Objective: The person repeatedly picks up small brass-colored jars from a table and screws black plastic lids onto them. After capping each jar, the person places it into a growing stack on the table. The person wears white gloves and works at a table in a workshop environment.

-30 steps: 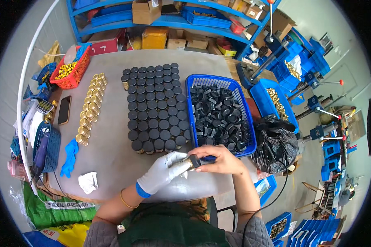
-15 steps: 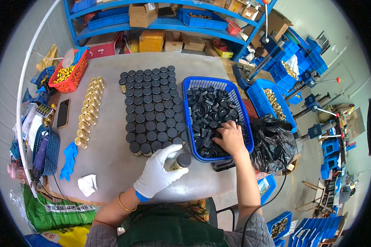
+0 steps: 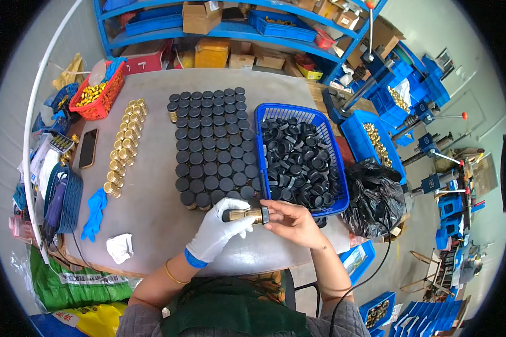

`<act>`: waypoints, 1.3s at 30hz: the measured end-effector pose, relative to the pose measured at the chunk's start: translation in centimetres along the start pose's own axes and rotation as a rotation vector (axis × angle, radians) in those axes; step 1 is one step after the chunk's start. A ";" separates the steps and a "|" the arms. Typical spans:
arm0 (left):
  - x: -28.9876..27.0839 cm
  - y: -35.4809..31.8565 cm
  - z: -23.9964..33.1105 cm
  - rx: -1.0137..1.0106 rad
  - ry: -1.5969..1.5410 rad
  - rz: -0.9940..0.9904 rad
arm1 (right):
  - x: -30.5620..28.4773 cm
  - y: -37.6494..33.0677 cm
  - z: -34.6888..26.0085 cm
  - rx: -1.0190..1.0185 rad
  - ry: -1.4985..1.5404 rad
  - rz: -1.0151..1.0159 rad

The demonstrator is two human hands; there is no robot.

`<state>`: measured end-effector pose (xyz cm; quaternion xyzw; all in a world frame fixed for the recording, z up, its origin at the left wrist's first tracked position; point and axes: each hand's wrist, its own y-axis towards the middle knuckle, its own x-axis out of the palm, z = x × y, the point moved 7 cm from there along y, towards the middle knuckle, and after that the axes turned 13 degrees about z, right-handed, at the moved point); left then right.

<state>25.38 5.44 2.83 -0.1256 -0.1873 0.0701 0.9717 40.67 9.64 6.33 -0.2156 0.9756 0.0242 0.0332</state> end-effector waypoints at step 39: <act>-0.7 -0.7 2.8 -0.004 0.095 0.026 | 2.6 0.9 -6.2 -0.756 -0.635 0.018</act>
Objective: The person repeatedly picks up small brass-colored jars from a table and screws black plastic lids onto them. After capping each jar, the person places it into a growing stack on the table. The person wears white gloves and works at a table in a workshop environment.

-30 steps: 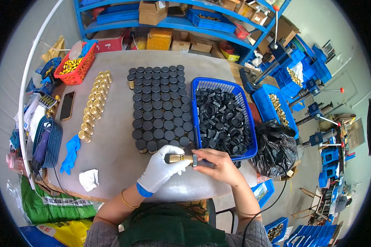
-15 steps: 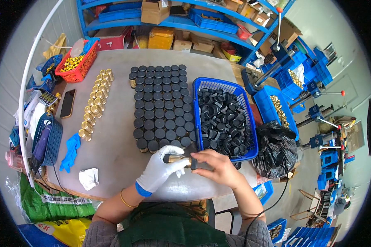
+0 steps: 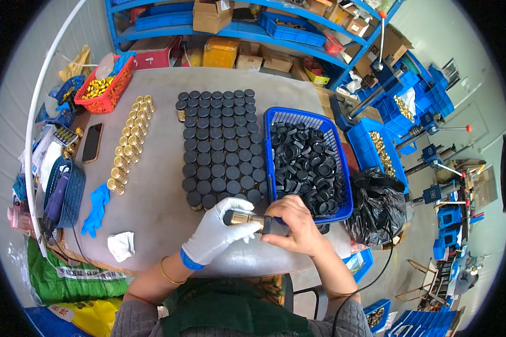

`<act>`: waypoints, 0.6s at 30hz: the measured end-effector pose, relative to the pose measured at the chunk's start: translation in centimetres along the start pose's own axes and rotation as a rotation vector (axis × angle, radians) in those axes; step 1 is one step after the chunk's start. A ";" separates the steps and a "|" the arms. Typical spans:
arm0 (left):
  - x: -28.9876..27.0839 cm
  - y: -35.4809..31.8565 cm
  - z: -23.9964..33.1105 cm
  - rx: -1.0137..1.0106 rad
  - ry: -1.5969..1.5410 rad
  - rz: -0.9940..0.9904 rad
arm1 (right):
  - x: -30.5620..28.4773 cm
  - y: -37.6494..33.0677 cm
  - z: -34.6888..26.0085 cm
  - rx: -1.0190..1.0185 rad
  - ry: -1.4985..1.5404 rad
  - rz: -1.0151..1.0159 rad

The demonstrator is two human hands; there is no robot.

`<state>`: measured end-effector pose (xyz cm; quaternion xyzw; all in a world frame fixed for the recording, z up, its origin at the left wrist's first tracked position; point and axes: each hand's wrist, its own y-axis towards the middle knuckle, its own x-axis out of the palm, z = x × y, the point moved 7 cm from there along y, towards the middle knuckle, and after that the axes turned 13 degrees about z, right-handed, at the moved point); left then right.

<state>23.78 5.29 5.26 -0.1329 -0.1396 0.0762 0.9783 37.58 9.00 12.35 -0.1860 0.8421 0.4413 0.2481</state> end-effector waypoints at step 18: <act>-18.5 19.3 7.0 0.653 0.967 0.773 | 0.2 -1.8 17.2 0.377 -0.579 0.018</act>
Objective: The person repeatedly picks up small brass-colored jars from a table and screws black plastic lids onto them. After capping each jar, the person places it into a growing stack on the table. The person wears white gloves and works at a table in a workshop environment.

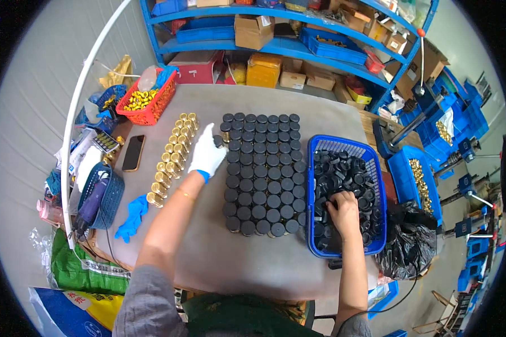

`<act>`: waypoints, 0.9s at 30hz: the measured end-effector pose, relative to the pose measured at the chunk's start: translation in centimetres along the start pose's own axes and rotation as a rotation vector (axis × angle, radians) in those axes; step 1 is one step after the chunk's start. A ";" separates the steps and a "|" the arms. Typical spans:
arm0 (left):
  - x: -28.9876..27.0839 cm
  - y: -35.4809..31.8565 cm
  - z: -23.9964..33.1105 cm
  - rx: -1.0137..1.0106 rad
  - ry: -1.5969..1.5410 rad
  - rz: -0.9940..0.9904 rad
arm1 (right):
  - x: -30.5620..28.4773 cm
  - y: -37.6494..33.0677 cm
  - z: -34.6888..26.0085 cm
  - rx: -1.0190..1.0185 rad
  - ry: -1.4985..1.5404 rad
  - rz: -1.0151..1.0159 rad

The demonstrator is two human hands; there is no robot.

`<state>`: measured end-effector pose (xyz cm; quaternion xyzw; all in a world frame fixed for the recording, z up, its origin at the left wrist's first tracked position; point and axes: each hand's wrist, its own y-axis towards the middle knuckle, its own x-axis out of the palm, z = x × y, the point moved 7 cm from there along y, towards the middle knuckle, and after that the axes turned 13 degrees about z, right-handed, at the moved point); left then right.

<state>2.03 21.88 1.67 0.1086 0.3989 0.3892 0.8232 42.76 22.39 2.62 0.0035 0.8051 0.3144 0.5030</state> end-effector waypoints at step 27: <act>-10.7 -7.4 -5.0 0.566 0.780 -0.166 | -2.6 -2.6 -4.7 0.334 0.796 0.205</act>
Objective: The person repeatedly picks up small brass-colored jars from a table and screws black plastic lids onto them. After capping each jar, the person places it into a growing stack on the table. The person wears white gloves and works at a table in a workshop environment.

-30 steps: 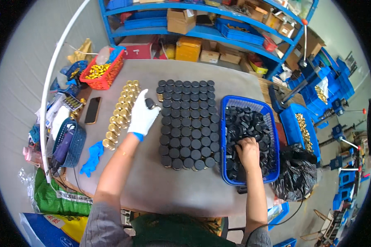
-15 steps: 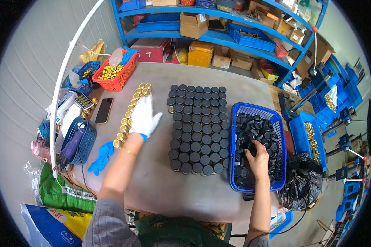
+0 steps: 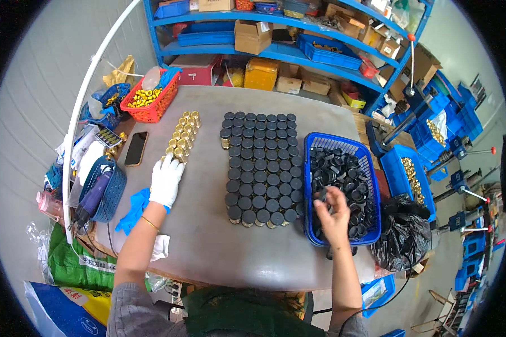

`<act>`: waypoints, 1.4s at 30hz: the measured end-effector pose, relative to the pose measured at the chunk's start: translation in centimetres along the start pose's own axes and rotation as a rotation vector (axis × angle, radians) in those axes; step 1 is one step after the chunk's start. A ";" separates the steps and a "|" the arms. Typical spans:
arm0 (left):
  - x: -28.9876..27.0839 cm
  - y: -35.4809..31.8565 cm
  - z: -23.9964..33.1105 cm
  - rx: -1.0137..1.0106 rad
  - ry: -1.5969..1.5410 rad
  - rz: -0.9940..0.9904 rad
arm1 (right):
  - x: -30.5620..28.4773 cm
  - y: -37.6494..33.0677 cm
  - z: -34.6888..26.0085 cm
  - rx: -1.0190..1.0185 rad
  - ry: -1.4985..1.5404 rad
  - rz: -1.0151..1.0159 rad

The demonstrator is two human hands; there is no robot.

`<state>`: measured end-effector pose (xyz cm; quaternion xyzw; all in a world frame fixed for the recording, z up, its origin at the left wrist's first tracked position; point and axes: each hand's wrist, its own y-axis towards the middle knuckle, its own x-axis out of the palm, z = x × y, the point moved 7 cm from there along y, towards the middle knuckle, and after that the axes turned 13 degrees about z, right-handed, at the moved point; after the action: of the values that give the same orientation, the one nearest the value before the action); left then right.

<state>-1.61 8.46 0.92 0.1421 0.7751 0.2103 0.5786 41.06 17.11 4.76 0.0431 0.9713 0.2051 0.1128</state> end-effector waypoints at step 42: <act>-11.8 -2.8 22.3 -0.789 -1.946 -0.744 | 0.9 -5.9 -9.1 -0.249 -0.062 -0.572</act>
<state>23.23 4.14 4.03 -0.1887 -0.1359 0.0542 0.9711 37.79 8.32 10.26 -0.2399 0.9075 0.2810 0.1999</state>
